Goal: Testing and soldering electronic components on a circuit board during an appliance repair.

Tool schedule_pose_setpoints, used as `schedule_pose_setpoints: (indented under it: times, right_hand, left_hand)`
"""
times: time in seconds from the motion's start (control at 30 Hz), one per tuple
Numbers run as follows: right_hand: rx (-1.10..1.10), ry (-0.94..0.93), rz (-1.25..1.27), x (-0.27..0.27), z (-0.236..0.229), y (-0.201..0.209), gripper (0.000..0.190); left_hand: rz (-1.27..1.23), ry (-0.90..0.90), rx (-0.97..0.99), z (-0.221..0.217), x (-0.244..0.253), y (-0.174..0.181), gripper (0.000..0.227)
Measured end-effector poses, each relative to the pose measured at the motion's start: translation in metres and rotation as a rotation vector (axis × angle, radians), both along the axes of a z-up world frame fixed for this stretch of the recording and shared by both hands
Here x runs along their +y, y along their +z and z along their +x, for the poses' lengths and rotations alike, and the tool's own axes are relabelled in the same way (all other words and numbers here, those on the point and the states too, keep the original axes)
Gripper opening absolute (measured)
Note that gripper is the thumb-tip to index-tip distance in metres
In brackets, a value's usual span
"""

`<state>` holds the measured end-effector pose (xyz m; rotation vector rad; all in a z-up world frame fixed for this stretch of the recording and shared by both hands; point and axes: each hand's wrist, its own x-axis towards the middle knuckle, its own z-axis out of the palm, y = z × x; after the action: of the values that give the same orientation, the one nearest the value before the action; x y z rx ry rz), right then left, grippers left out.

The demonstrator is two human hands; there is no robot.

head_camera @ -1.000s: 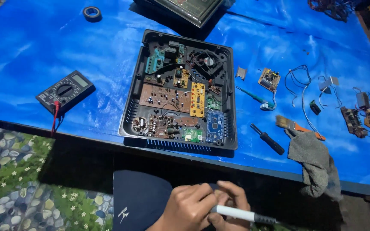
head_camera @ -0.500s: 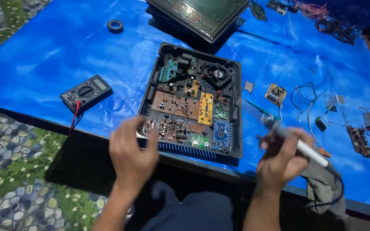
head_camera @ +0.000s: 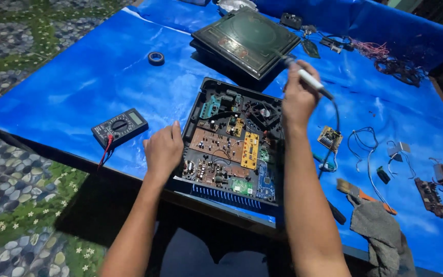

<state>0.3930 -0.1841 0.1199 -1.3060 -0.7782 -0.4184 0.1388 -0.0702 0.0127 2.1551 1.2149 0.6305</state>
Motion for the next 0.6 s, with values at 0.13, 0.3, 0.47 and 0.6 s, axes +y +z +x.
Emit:
schedule_pose_setpoints:
  times: [0.13,0.3,0.47,0.6]
  right_hand:
    - [-0.029,-0.160,-0.156,0.017,0.027,-0.048,0.026]
    - [-0.006,-0.226,-0.236,0.023,0.017,-0.069,0.029]
    - [-0.105,-0.203,-0.287,0.022,0.014,-0.071,0.029]
    - [-0.085,-0.147,-0.402,0.022,0.002,-0.068,0.032]
  left_hand:
    - [0.027,-0.032,0.026,0.008,0.012,-0.027,0.056]
    - [-0.008,-0.007,0.006,0.002,0.002,-0.006,0.057]
    - [-0.022,0.011,-0.036,0.001,-0.001,0.000,0.050]
    - [-0.015,0.014,-0.058,0.001,-0.002,0.001,0.049]
